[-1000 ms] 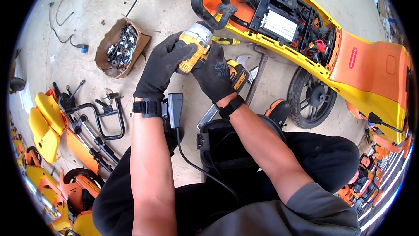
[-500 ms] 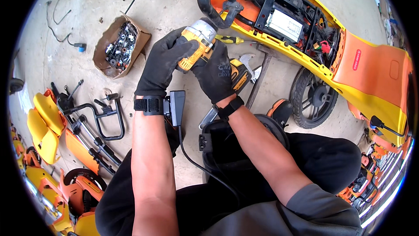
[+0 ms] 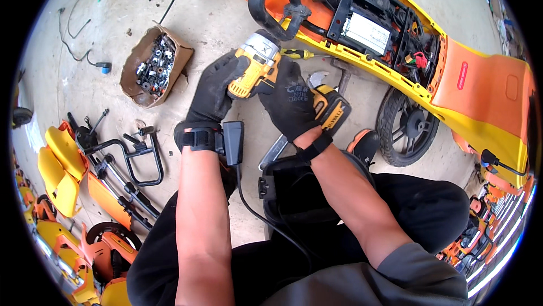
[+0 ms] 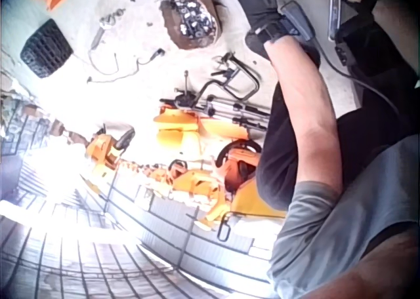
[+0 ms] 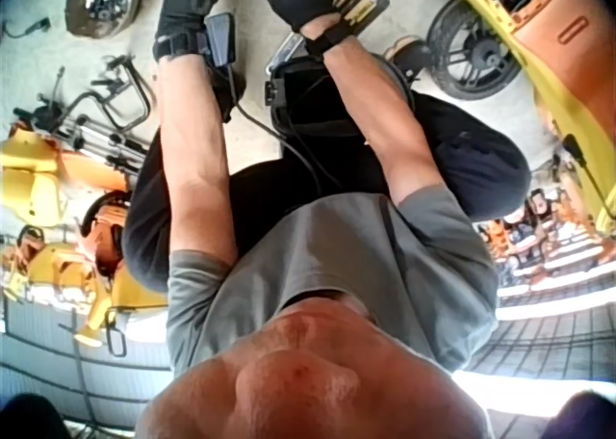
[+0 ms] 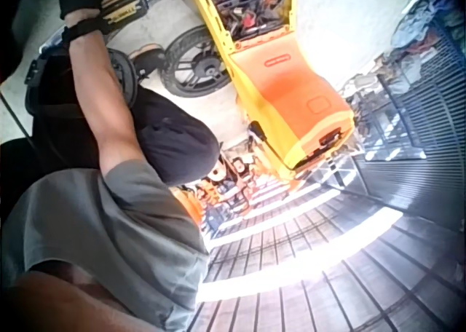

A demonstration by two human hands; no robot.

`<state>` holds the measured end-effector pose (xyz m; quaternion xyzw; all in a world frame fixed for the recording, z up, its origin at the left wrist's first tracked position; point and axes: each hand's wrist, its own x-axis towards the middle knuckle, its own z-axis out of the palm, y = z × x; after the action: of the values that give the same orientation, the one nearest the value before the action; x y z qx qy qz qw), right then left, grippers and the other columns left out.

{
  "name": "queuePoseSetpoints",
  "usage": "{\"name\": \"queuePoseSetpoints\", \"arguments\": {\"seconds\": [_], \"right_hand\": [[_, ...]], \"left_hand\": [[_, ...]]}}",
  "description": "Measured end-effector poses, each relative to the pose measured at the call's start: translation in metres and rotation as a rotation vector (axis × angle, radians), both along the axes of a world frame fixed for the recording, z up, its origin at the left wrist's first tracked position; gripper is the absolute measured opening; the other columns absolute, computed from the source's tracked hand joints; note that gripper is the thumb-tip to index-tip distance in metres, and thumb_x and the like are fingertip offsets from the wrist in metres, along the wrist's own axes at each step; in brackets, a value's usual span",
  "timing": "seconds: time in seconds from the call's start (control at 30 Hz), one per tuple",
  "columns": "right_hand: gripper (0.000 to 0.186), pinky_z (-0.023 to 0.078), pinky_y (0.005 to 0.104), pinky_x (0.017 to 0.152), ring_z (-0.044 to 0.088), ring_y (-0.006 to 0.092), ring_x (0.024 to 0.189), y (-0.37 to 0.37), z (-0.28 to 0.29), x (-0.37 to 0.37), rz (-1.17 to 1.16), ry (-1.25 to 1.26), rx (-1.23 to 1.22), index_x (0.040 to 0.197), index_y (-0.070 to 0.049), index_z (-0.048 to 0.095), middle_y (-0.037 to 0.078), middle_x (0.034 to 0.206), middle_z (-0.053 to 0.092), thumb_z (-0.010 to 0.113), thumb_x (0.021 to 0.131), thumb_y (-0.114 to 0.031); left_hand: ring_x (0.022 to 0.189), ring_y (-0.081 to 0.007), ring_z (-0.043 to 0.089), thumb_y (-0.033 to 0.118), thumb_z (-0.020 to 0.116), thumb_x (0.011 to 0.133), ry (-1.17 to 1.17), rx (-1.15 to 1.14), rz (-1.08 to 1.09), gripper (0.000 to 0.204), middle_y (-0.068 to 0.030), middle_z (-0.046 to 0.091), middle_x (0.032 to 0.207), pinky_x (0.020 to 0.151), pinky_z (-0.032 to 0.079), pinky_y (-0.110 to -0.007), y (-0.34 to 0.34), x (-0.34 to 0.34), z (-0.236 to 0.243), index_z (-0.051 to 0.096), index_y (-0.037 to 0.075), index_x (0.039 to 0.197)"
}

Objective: The person removes an orange plastic cover from an electric scooter and uses a power drill to work on internal wiring and frame components.

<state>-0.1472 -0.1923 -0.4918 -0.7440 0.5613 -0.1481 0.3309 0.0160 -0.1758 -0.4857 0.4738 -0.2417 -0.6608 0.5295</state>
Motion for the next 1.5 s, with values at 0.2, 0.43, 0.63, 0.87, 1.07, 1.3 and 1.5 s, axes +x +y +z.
{"name": "queuePoseSetpoints", "arguments": {"seconds": [0.2,0.43,0.63,0.87,1.07,1.3,1.5], "right_hand": [[0.05,0.053,0.044,0.071,0.062,0.0387,0.09,-0.005,0.014,-0.014,0.083,0.213,-0.103,0.112,-0.001,0.041,0.023,0.102,0.054,0.069,0.073,-0.012],[0.052,0.053,0.0438,0.071,0.062,0.0392,0.09,-0.009,0.019,-0.02,0.123,0.235,-0.099,0.115,0.002,0.042,0.025,0.102,0.055,0.069,0.073,-0.011],[0.051,0.051,0.0445,0.074,0.061,0.0407,0.091,-0.007,0.01,-0.02,0.094,0.138,-0.074,0.114,0.002,0.042,0.025,0.103,0.055,0.068,0.073,-0.012],[0.049,0.048,0.0459,0.079,0.057,0.0423,0.096,-0.006,-0.01,-0.015,0.067,-0.078,-0.051,0.111,0.001,0.042,0.026,0.105,0.054,0.07,0.072,-0.012],[0.05,0.047,0.048,0.08,0.055,0.0444,0.097,-0.004,-0.03,-0.007,0.027,-0.176,-0.044,0.111,0.0,0.041,0.027,0.104,0.053,0.07,0.073,-0.012],[0.052,0.048,0.0482,0.079,0.056,0.0459,0.094,-0.005,-0.036,-0.005,0.039,-0.212,-0.099,0.112,0.0,0.04,0.027,0.106,0.052,0.071,0.073,-0.012],[0.048,0.049,0.0477,0.077,0.058,0.0442,0.092,-0.004,-0.033,-0.004,-0.006,-0.22,-0.065,0.109,-0.001,0.042,0.026,0.099,0.057,0.072,0.073,-0.013]], "left_hand": [[0.101,-0.0243,0.064,0.015,0.07,0.084,0.361,0.16,0.061,0.047,-0.0156,0.063,0.114,0.085,0.053,-0.032,0.01,-0.007,-0.053,0.053,-0.002,0.125],[0.109,-0.0358,0.06,-0.002,0.07,0.072,-0.228,-0.073,-0.008,0.052,-0.0185,0.062,0.119,0.098,0.047,-0.04,0.017,-0.015,-0.094,0.056,0.008,0.121],[0.098,-0.0266,0.066,0.012,0.067,0.085,0.061,-0.029,0.022,0.045,-0.0166,0.064,0.114,0.083,0.054,-0.033,0.013,-0.012,-0.046,0.053,-0.001,0.126],[0.086,-0.0141,0.066,0.021,0.067,0.088,0.096,0.08,0.058,0.048,-0.0121,0.066,0.106,0.072,0.053,-0.025,0.003,-0.014,-0.007,0.055,-0.006,0.125],[0.086,-0.0122,0.064,0.019,0.069,0.086,-0.043,0.071,0.037,0.047,-0.0102,0.066,0.104,0.075,0.052,-0.024,-0.003,-0.008,-0.006,0.056,-0.006,0.124],[0.089,-0.0127,0.064,0.015,0.069,0.086,0.017,0.071,0.072,0.046,-0.0102,0.066,0.106,0.078,0.052,-0.025,0.0,-0.009,-0.008,0.056,-0.005,0.125],[0.091,-0.0138,0.064,0.016,0.067,0.087,0.013,0.073,0.055,0.048,-0.0106,0.065,0.109,0.08,0.052,-0.026,-0.001,-0.008,-0.007,0.053,-0.006,0.127]]}}
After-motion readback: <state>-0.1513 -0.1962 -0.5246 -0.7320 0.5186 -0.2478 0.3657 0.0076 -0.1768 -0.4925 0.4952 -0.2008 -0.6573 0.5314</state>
